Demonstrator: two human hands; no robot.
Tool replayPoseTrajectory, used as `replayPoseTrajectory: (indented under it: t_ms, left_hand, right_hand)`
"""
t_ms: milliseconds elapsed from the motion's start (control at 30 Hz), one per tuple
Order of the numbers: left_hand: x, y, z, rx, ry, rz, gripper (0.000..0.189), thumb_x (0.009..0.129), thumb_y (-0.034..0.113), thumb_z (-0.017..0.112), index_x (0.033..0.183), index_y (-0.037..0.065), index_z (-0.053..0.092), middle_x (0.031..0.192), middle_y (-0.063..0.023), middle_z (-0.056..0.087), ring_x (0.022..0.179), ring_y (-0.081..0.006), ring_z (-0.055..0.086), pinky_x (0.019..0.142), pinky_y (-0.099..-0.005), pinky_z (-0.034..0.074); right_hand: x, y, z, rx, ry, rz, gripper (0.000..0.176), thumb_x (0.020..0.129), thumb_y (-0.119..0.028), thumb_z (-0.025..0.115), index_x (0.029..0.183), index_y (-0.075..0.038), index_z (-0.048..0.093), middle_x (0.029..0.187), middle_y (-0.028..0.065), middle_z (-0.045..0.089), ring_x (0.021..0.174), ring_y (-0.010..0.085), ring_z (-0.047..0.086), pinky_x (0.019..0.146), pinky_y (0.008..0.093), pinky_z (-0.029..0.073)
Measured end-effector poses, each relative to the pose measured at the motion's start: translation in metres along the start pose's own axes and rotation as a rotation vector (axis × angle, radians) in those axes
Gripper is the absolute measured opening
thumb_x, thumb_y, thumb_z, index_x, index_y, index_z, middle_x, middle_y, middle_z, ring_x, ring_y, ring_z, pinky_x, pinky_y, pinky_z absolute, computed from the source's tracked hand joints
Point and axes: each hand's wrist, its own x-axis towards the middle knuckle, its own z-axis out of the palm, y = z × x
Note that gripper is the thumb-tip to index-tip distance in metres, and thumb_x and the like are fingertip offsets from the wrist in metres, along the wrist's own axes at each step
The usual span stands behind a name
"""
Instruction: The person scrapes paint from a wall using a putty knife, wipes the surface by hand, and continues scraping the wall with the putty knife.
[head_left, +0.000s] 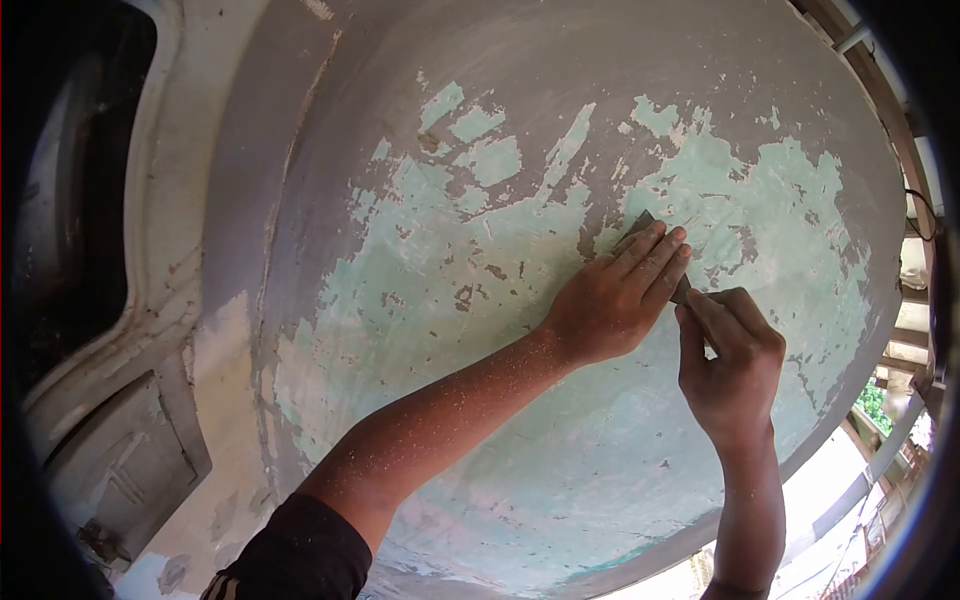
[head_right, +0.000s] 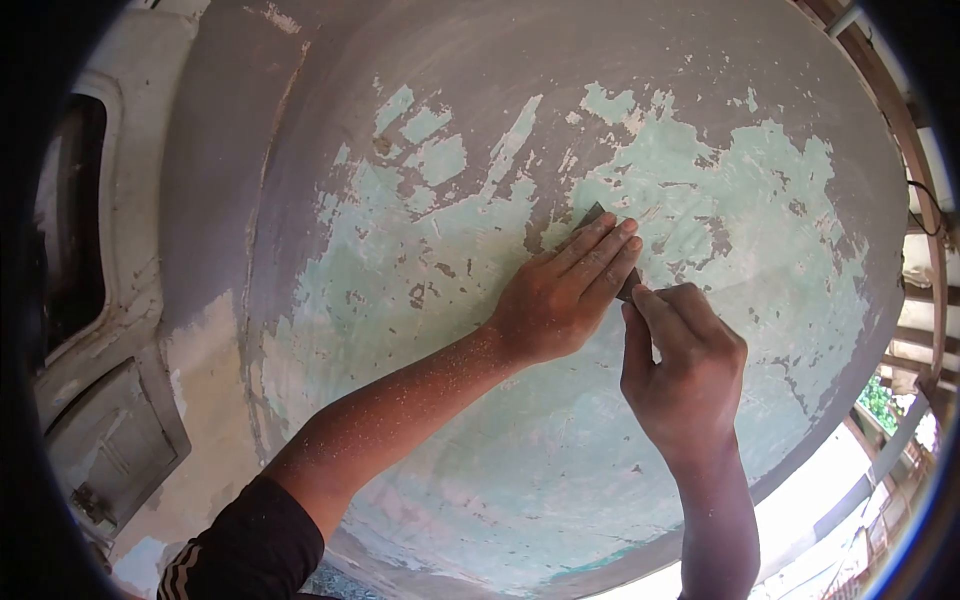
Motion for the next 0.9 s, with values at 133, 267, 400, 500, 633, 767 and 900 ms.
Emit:
replayPoseTrajectory:
  t_ms: [133,267,400,500,633,767,900]
  left_hand:
    - [0.002,0.007,0.001,-0.013,-0.039,-0.135,0.053,0.098,0.016,0.062,0.144,-0.01,0.055,0.153,-0.0289,0.055,0.147,-0.0447,0.05,0.125,-0.0546,0.039]
    - [0.006,0.002,0.0,-0.087,-0.087,-0.095,0.057,0.097,0.017,0.062,0.146,-0.01,0.052,0.159,-0.03,0.048,0.152,-0.0451,0.043,0.128,-0.0561,0.034]
    - [0.024,-0.004,0.006,-0.037,-0.081,-0.208,0.059,0.097,0.018,0.061,0.148,-0.011,0.05,0.162,-0.0298,0.043,0.156,-0.0449,0.037,0.13,-0.0566,0.029]
    - [0.02,-0.007,0.001,-0.112,-0.035,-0.162,0.064,0.096,0.019,0.063,0.15,-0.011,0.047,0.162,-0.0303,0.043,0.157,-0.0452,0.034,0.131,-0.0579,0.026]
    - [0.015,-0.006,0.002,-0.103,-0.098,-0.126,0.069,0.102,0.026,0.057,0.155,-0.014,0.039,0.164,-0.0341,0.036,0.157,-0.0481,0.031,0.131,-0.0579,0.024]
    - [0.017,-0.004,0.0,-0.047,-0.061,-0.224,0.073,0.1,0.027,0.06,0.158,-0.012,0.036,0.167,-0.0323,0.033,0.157,-0.0487,0.032,0.13,-0.061,0.024]
    - [0.013,-0.003,-0.002,-0.003,-0.061,-0.203,0.074,0.1,0.027,0.06,0.159,-0.01,0.036,0.166,-0.0329,0.033,0.156,-0.0496,0.033,0.129,-0.0625,0.025]
  right_hand:
    - [0.005,-0.001,0.014,-0.013,-0.012,0.039,0.014,0.09,0.001,0.078,0.104,-0.001,0.079,0.086,0.0089,0.07,0.065,0.0264,0.07,0.057,0.0376,0.055]
    - [0.007,-0.001,0.014,-0.05,0.03,0.055,0.014,0.091,-0.001,0.076,0.104,-0.001,0.079,0.084,0.0096,0.069,0.062,0.0265,0.069,0.056,0.0381,0.055]
    - [0.022,0.007,0.03,-0.066,0.065,0.087,0.014,0.09,-0.001,0.076,0.104,-0.001,0.079,0.083,0.0098,0.069,0.061,0.0264,0.069,0.056,0.0384,0.054]
    - [0.031,0.002,0.021,-0.049,0.071,0.067,0.015,0.089,-0.001,0.077,0.103,-0.002,0.08,0.082,0.0099,0.068,0.06,0.0268,0.068,0.056,0.0386,0.053]
    - [0.04,0.012,0.018,-0.065,0.043,0.025,0.016,0.087,0.001,0.077,0.103,-0.002,0.08,0.081,0.0099,0.066,0.061,0.0281,0.067,0.057,0.0394,0.053]
    - [0.062,0.015,0.015,-0.007,-0.006,-0.023,0.012,0.086,0.001,0.078,0.098,-0.001,0.078,0.079,0.0104,0.063,0.06,0.0296,0.064,0.057,0.0406,0.051]
    - [0.068,0.01,0.002,-0.047,-0.066,-0.089,0.008,0.086,0.001,0.078,0.095,0.0,0.077,0.078,0.0111,0.061,0.06,0.0294,0.063,0.058,0.0416,0.051]
